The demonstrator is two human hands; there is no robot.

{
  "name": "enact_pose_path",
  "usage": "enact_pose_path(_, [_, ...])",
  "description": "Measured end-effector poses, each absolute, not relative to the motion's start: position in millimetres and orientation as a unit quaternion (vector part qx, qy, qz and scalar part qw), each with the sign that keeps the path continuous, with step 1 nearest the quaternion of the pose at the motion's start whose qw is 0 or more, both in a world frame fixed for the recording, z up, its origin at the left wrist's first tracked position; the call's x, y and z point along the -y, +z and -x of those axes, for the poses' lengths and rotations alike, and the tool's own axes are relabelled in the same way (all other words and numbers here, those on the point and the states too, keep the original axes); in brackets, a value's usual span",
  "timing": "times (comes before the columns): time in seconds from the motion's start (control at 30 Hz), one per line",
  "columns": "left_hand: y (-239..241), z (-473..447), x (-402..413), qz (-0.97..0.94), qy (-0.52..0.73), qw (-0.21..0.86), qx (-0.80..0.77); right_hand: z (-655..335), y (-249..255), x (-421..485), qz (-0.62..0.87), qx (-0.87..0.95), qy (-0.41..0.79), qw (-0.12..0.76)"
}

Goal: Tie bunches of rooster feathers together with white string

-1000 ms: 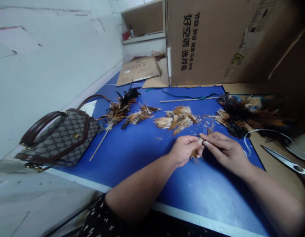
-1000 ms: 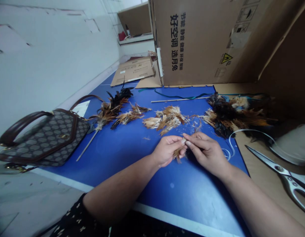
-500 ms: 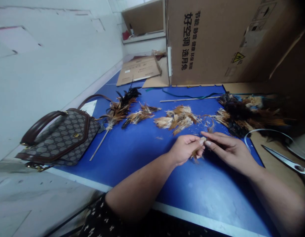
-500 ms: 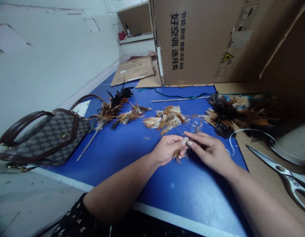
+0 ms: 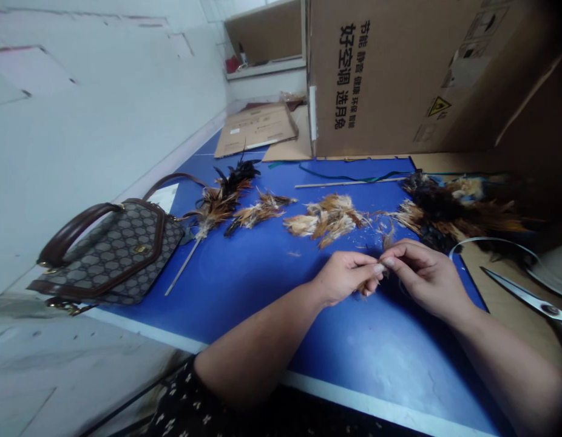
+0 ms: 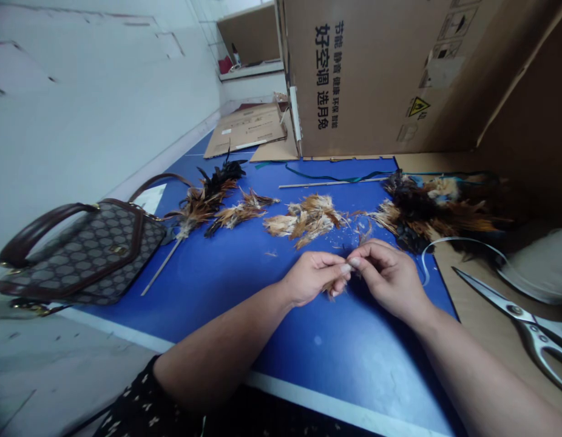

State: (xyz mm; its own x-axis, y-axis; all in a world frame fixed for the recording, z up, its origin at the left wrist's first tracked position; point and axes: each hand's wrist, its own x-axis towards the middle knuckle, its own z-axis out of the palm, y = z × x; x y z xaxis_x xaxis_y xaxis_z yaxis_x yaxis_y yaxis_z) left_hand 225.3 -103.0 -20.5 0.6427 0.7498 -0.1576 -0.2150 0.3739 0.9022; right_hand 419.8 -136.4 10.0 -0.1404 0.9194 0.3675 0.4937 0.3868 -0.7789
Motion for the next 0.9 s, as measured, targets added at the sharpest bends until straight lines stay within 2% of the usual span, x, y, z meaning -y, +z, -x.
enact_pose_path(0.2, [-23.2, -227.7, 100.2, -0.444, 0.363, 0.760, -0.306, -422.2, 6.9, 136.0, 0.513, 0.687, 0.280, 0.431])
enact_pose_path(0.37, [-23.1, -229.7, 97.5, -0.434, 0.388, 0.744, -0.328, -427.7, 11.1, 135.2, 0.492, 0.761, 0.250, 0.341])
enact_pose_path(0.6, [-31.6, -228.0, 99.9, -0.554, 0.298, 0.662, -0.407, -429.0, 21.1, 137.4, 0.465, 0.798, 0.211, 0.319])
enact_pose_path(0.77, [-22.1, -221.4, 102.4, -0.771, 0.274, 0.501, -0.283, -432.4, 24.0, 137.3, 0.451, 0.799, 0.242, 0.315])
enact_pose_path(0.9, [-16.4, -219.9, 105.6, -0.788, 0.248, 0.514, -0.232, -436.5, 22.2, 134.3, 0.461, 0.766, 0.320, 0.313])
